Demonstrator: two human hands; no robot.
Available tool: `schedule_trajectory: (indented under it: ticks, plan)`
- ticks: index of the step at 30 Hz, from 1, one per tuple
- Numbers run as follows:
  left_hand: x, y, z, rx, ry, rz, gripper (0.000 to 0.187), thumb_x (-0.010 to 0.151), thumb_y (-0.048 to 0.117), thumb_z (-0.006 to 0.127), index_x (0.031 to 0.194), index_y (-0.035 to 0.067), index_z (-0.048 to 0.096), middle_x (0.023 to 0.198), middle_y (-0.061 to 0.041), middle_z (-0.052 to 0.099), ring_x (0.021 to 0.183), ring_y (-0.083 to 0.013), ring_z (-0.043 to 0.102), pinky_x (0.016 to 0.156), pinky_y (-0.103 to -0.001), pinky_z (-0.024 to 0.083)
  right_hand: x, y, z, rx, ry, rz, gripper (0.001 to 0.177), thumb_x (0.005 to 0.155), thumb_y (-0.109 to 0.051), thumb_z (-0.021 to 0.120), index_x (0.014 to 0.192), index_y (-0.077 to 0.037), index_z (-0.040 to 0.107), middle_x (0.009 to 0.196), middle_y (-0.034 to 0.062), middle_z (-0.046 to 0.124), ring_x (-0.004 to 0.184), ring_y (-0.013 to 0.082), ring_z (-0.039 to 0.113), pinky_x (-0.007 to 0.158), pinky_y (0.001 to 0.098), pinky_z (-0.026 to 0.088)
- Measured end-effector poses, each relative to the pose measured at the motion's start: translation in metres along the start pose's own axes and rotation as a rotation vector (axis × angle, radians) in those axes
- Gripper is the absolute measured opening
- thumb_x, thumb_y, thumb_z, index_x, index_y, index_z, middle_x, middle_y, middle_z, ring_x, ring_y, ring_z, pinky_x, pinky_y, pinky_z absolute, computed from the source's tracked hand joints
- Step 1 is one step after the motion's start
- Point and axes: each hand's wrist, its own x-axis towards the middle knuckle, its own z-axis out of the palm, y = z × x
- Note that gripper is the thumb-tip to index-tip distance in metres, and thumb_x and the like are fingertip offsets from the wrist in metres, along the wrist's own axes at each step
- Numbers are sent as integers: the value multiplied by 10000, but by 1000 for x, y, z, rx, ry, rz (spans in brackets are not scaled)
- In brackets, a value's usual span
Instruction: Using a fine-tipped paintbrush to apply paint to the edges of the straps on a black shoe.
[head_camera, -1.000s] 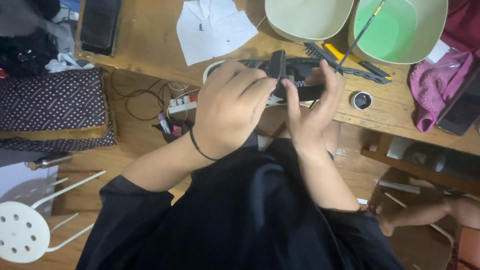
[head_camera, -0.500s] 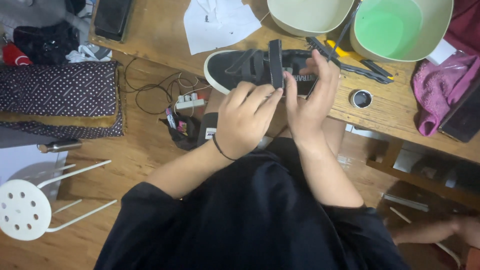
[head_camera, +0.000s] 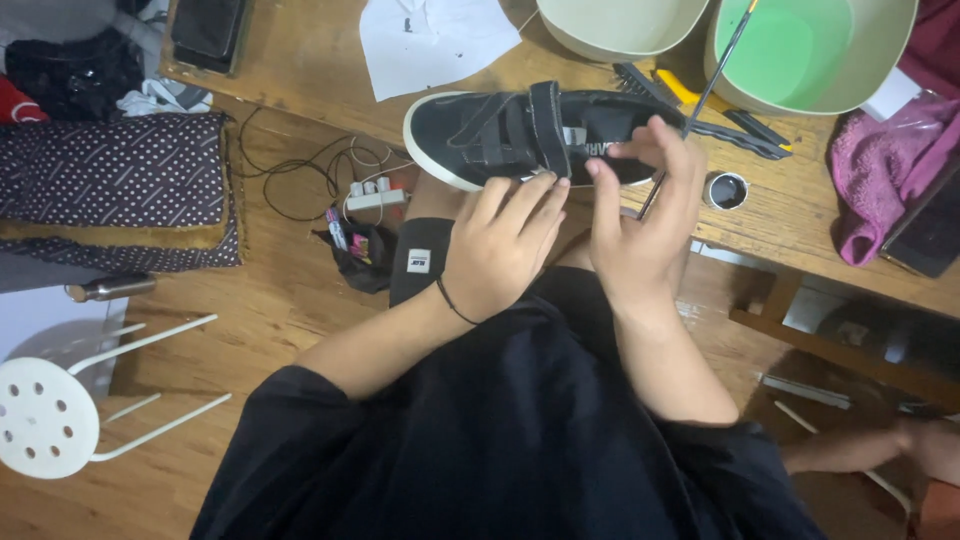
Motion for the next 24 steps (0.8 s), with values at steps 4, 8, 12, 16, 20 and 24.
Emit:
schedule_trajectory:
  ticks: [4,8,12,16,20,24]
  plan:
    - [-7,-2,6,42,-35,-24,333,1075,235,838,1394,141,825,1246,-78,777,1030,-270,723,742,-348,597,-5,0,1,1,-42,17,558,1150,9,870,1584,63,524,1354,189,614,1154,389,821,1134,593,612]
    - [-11,-3,11,64,-65,-51,356,1096,260,821,1440,175,786,1295,-75,757,1068,-279,729,767,-373,617,-6,8,5,-11,-60,22,581,1136,14,879,1590,63,520,1346,188,610,1153,381,813,1145,603,601]
    - [-12,-7,16,58,-81,-49,359,1081,240,826,1432,180,782,1260,-84,732,1052,-276,726,742,-351,630,-5,12,11,13,-54,3,575,1136,29,869,1597,63,527,1333,176,604,1169,395,825,1125,600,619]
    - [-17,-11,25,49,-93,-36,385,1067,226,817,1445,180,763,1248,-90,722,1050,-280,722,735,-344,644,2,5,12,-28,-85,-11,601,1101,17,911,1585,63,558,1332,176,624,1263,463,800,1181,614,583]
    - [-17,-11,20,66,-97,-35,395,1077,214,778,1469,175,751,1274,-91,720,1052,-280,717,738,-343,637,0,7,15,-41,-81,-18,581,1119,29,882,1596,59,551,1344,178,632,1272,445,809,1190,626,563]
    - [-17,-11,16,21,-99,-15,408,1061,227,816,1459,145,775,1307,-105,740,1092,-278,711,767,-326,649,1,9,15,-57,-74,-43,579,1109,56,886,1588,67,562,1329,179,645,1278,453,800,1183,615,565]
